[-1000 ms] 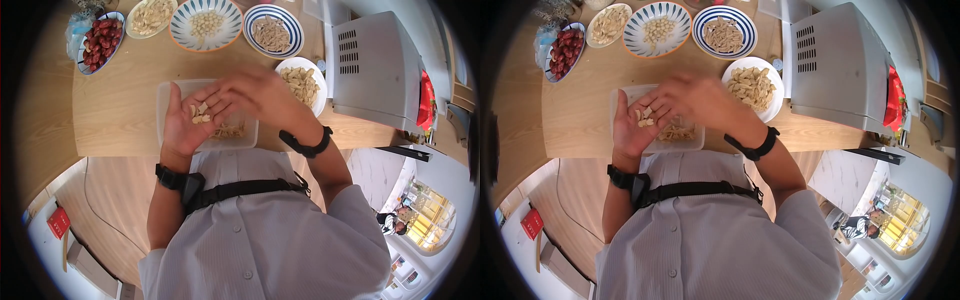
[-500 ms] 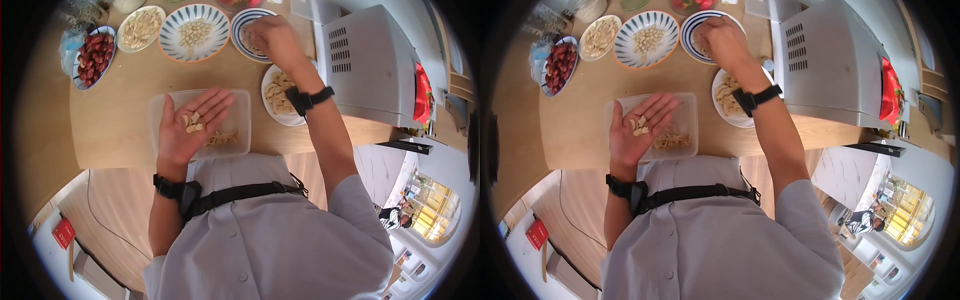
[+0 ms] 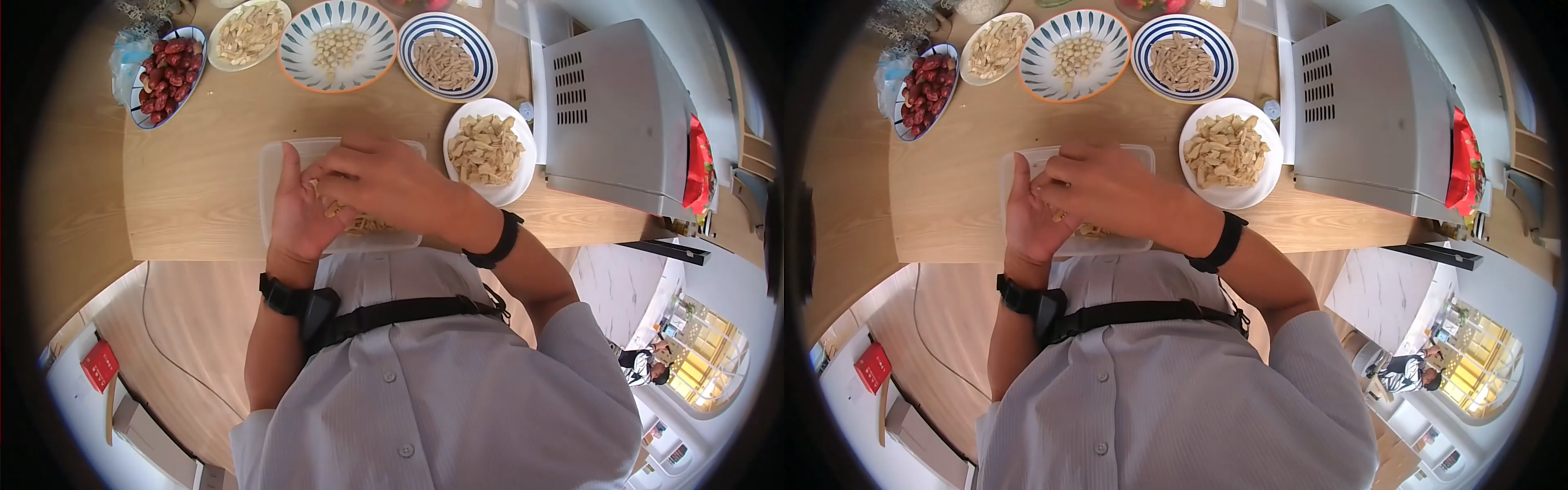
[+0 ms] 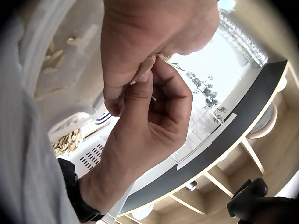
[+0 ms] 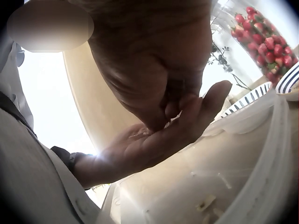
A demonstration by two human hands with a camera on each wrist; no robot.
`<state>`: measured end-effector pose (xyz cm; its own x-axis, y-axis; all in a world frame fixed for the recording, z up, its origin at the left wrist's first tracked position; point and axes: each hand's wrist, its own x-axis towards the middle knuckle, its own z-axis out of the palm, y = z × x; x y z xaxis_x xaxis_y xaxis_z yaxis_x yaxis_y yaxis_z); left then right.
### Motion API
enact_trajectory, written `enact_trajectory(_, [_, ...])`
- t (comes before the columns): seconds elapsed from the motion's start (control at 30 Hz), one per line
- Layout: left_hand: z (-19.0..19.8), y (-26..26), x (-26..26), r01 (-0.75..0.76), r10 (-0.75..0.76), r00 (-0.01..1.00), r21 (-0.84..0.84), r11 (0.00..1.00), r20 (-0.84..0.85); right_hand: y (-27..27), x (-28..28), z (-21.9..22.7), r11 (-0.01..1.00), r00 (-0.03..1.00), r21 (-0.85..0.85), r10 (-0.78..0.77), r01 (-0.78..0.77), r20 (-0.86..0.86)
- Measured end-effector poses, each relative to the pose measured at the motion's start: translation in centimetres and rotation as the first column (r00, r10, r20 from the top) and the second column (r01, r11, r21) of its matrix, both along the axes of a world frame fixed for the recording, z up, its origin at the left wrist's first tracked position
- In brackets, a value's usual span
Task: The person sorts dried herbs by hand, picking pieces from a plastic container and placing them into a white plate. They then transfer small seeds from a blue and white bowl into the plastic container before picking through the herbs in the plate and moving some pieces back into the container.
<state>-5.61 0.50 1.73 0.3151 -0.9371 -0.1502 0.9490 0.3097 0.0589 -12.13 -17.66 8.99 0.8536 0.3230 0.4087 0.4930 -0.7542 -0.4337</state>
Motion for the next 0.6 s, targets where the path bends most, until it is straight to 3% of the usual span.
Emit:
enact_trajectory(0.07, [-0.3,-0.5,0.1,0.015,-0.017,1.000,-0.181,0.983,-0.012,0.1,-0.1,0.6,1.000,1.000,-0.022,0.006,-0.007,-0.026])
enact_trajectory(0.17, [2.7,-1.0,-0.6,-0.038,0.050,0.998,0.234,0.972,-0.043,0.4,-0.1,0.9,0.998,0.999,-0.052,0.016,-0.018,-0.050])
enact_trajectory(0.3, [2.6,-0.9,-0.3,-0.036,0.051,0.998,0.334,0.942,-0.035,0.1,0.1,1.1,0.999,0.998,-0.011,0.036,-0.037,-0.050])
enact_trajectory(0.37, [2.8,-1.0,-0.1,-0.042,0.082,0.994,0.438,0.898,-0.072,-0.5,-0.2,0.7,0.991,0.993,0.133,-0.010,0.025,-0.116])
enact_trajectory(0.4, [2.5,-1.0,-0.1,-0.034,0.058,0.997,0.359,0.933,-0.056,-1.0,-0.4,0.7,0.978,0.988,0.201,-0.029,0.059,-0.151])
enact_trajectory(0.47, [2.0,-1.0,0.1,-0.010,0.014,1.000,0.191,0.981,-0.019,-3.1,-0.5,0.8,0.932,0.969,0.274,-0.207,0.238,-0.136])
enact_trajectory(0.6, [3.7,-1.6,-0.2,-0.044,0.007,0.994,0.330,0.943,0.110,-8.6,-0.3,0.5,0.807,0.859,0.294,-0.483,0.512,-0.171])
